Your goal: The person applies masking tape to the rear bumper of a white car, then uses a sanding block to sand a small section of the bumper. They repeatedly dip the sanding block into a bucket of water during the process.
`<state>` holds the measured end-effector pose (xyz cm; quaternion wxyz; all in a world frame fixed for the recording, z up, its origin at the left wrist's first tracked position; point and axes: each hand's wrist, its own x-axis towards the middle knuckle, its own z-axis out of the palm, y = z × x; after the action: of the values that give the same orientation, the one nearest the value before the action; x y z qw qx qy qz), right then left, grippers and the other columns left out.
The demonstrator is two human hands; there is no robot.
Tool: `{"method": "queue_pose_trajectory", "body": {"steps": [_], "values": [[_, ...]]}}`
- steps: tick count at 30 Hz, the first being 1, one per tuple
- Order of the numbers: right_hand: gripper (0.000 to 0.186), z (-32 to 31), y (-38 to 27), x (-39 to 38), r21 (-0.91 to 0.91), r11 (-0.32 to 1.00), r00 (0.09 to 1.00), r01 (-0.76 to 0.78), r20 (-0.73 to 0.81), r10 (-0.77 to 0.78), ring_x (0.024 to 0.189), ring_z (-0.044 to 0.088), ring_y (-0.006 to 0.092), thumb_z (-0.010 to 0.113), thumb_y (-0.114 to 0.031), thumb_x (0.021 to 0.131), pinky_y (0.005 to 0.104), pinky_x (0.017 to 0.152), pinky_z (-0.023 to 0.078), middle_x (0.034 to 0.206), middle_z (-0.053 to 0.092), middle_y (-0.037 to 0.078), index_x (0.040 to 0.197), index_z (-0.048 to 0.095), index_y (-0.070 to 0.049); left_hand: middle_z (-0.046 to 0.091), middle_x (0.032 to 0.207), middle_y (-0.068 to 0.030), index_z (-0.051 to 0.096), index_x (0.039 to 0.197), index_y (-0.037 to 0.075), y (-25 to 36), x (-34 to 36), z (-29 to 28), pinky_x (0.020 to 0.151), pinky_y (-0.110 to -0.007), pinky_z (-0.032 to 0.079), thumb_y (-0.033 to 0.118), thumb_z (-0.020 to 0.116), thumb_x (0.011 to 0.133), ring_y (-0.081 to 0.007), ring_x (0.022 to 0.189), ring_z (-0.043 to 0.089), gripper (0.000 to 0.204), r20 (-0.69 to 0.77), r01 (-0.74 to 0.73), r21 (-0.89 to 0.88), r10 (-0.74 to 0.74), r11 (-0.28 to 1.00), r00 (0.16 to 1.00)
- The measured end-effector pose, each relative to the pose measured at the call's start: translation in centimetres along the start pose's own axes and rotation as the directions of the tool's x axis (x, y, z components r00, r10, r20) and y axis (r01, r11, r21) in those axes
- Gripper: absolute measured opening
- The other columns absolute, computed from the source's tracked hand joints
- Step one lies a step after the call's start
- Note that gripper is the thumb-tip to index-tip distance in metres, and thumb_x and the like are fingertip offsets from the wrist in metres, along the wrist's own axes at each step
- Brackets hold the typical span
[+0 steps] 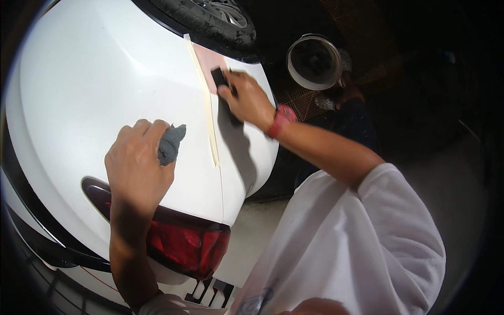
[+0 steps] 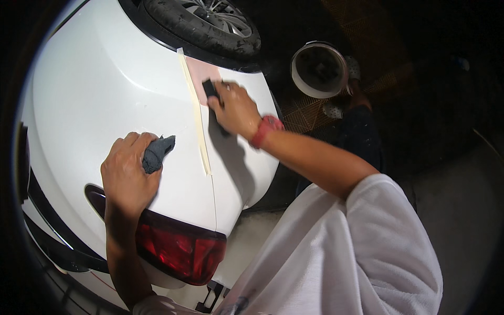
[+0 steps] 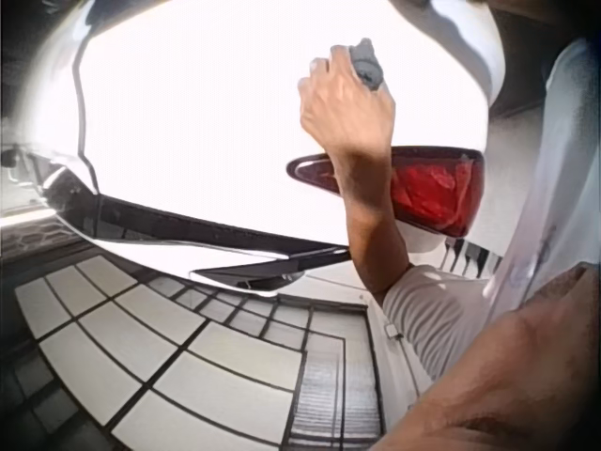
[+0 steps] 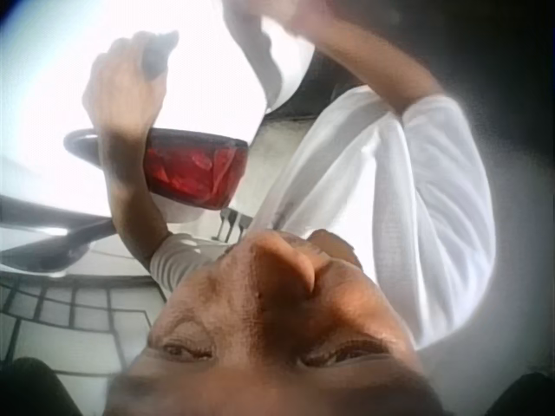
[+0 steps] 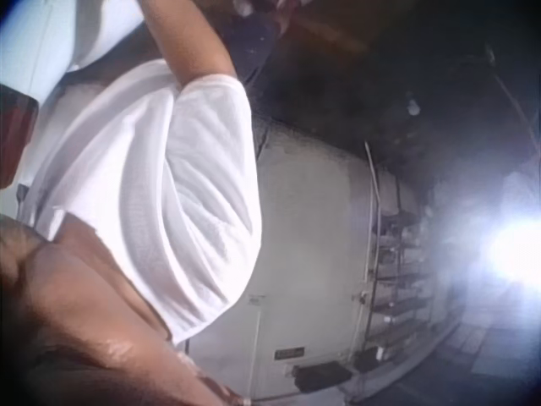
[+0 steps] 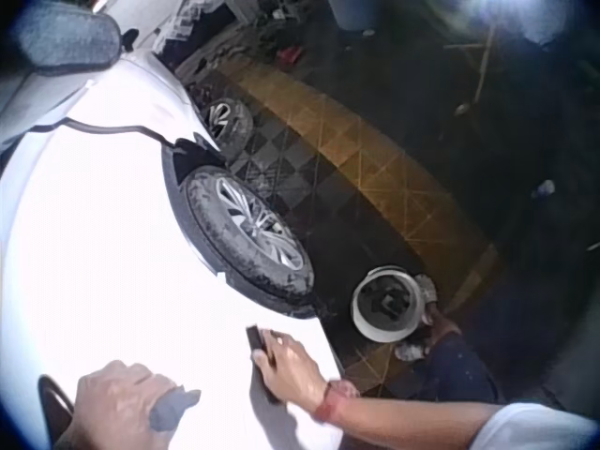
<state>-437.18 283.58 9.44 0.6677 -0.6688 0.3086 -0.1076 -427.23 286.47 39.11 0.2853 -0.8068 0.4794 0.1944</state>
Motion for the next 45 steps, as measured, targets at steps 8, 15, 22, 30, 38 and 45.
{"method": "queue_pose_trajectory", "body": {"steps": [8, 15, 22, 30, 38, 45], "values": [[0.054, 0.2, -0.2, -3.6, -0.038, 0.998, 0.998, 0.052, 0.032, -0.051, 0.125, 0.063, 0.0475, 0.067, -0.025, 0.103, 0.054, 0.106, 0.054, 0.149, 0.06, 0.028, 0.15, 0.058, 0.0, 0.069, 0.096, -0.009, 0.074, 0.109, 0.008, -0.1, 0.1, 0.4, 0.081, -0.045, 0.056, 0.003, 0.081, 0.077, -0.0333, 0.093, 0.067, 0.033, 0.01, 0.035, -0.015, -0.035, 0.999, 0.999], [0.048, -0.3, 1.2, 4.5, -0.112, 0.992, 0.999, -0.051, -0.01, 0.05, 0.122, 0.063, 0.048, 0.061, -0.027, 0.105, 0.0522, 0.109, 0.05, 0.142, 0.066, 0.025, 0.143, 0.06, 0.002, 0.068, 0.094, -0.0086, 0.072, 0.104, 0.007, 0.1, 0.4, -0.1, 0.079, -0.045, 0.055, 0.004, 0.082, 0.077, -0.0331, 0.091, 0.066, 0.029, -0.019, -0.004, -0.022, 0.003, 1.0, 1.0], [0.056, -0.7, -1.5, -5.6, -0.017, 1.0, 0.995, -0.023, 0.093, 0.025, 0.112, 0.065, 0.0476, 0.067, -0.014, 0.102, 0.0522, 0.105, 0.054, 0.159, 0.053, 0.026, 0.154, 0.053, 0.0, 0.066, 0.089, -0.0104, 0.068, 0.096, 0.005, 0.4, -0.3, 0.1, 0.075, -0.046, 0.054, 0.006, 0.083, 0.078, -0.0341, 0.087, 0.066, 0.023, -0.016, 0.018, 0.003, -0.018, 1.0, 1.0], [0.048, 0.6, 0.0, -4.5, -0.048, 0.999, 0.999, -0.025, 0.028, 0.027, 0.118, 0.064, 0.0488, 0.066, -0.02, 0.103, 0.0554, 0.102, 0.053, 0.136, 0.064, 0.033, 0.145, 0.058, 0.001, 0.06, 0.08, -0.0106, 0.062, 0.089, 0.006, 1.3, 0.1, -0.3, 0.063, -0.046, 0.051, 0.005, 0.085, 0.074, -0.0331, 0.074, 0.062, 0.027, -0.204, -0.05, -0.06, 0.037, 0.997, 0.978], [0.048, -0.2, 2.3, 2.5, -0.078, 0.983, 0.982, -0.167, 0.08, 0.174, 0.116, 0.066, 0.047, 0.066, -0.023, 0.103, 0.054, 0.1, 0.055, 0.13, 0.068, 0.029, 0.145, 0.059, -0.001, 0.065, 0.086, -0.0119, 0.064, 0.094, 0.004, 0.3, 0.1, -0.5, 0.073, -0.046, 0.053, 0.009, 0.084, 0.079, -0.0347, 0.084, 0.066, 0.026, -0.049, 0.028, 0.065, -0.025, 0.997, 0.998], [0.053, -1.3, -0.7, -5.5, -0.024, 0.999, 0.997, -0.048, 0.065, 0.049, 0.12, 0.066, 0.0446, 0.071, -0.019, 0.102, 0.0501, 0.102, 0.056, 0.133, 0.064, 0.03, 0.15, 0.057, -0.001, 0.067, 0.089, -0.0117, 0.066, 0.097, 0.004, 0.6, 0.0, -0.3, 0.078, -0.047, 0.054, 0.012, 0.084, 0.083, -0.0349, 0.088, 0.067, 0.024, 0.046, 0.084, 0.059, -0.086, 0.995, 0.995]]}}
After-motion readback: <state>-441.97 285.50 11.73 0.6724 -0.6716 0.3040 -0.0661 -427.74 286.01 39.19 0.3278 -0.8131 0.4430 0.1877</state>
